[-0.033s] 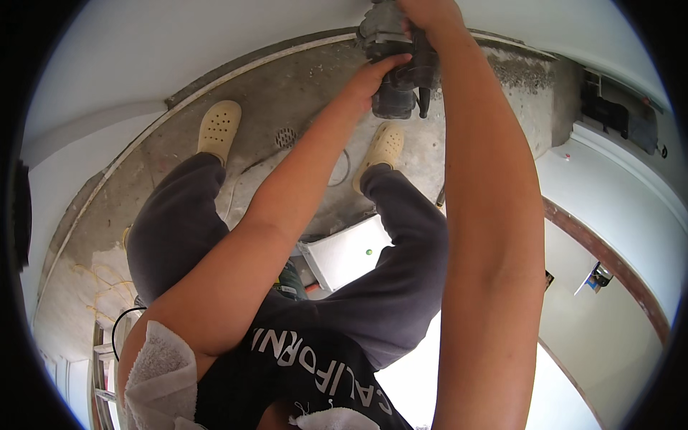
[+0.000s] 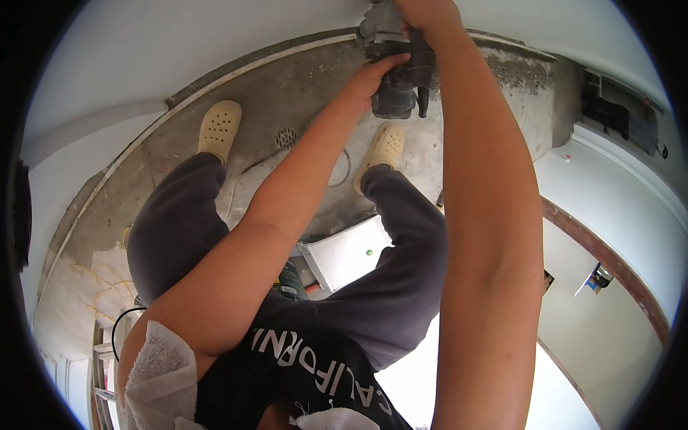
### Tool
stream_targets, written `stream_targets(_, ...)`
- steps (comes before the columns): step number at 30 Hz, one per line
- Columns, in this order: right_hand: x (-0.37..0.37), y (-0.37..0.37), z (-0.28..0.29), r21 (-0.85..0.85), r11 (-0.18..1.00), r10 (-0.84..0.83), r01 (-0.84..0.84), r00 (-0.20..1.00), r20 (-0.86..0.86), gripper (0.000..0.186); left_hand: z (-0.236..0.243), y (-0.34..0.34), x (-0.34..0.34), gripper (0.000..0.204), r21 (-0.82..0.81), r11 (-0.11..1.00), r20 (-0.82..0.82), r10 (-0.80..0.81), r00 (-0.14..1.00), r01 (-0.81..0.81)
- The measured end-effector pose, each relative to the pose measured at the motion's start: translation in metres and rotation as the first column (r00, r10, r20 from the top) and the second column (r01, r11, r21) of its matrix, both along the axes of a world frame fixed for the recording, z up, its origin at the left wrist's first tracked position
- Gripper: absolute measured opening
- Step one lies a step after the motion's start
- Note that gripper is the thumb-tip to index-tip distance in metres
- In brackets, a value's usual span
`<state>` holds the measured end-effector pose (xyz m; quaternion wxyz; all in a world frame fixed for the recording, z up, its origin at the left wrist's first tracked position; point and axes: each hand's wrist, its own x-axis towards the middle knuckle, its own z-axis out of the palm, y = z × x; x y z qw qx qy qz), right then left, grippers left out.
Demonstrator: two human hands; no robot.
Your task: The person uses an angle grinder to remove material from a wall surface near the floor. They hold the grinder with both hands and move it along the wall, creating dust and debris.
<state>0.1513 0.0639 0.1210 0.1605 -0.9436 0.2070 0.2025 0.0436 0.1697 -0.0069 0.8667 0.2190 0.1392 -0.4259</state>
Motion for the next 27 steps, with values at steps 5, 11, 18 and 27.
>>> stream_targets(5,-0.009,-0.001,-0.012,0.350,0.886,-0.350,0.304,0.934,0.076,0.019,-0.010,0.002,0.000,0.047,0.068,0.995,0.025,-0.077,0.997,0.075)
stream_targets(11,-0.041,-0.010,-0.018,0.388,0.842,-0.440,0.376,0.893,0.089,0.021,-0.029,-0.005,-0.011,0.046,0.120,0.985,0.075,-0.131,0.989,0.122)
stream_targets(18,-0.069,-0.009,-0.024,0.317,0.877,-0.417,0.360,0.899,0.131,0.026,-0.042,-0.008,-0.021,0.048,0.107,0.987,0.185,-0.137,0.973,0.118)
stream_targets(27,-0.099,-0.060,-0.031,0.596,0.614,-0.668,0.517,0.743,0.043,0.022,-0.053,-0.039,-0.024,0.052,0.213,0.947,0.223,-0.286,0.932,0.240)
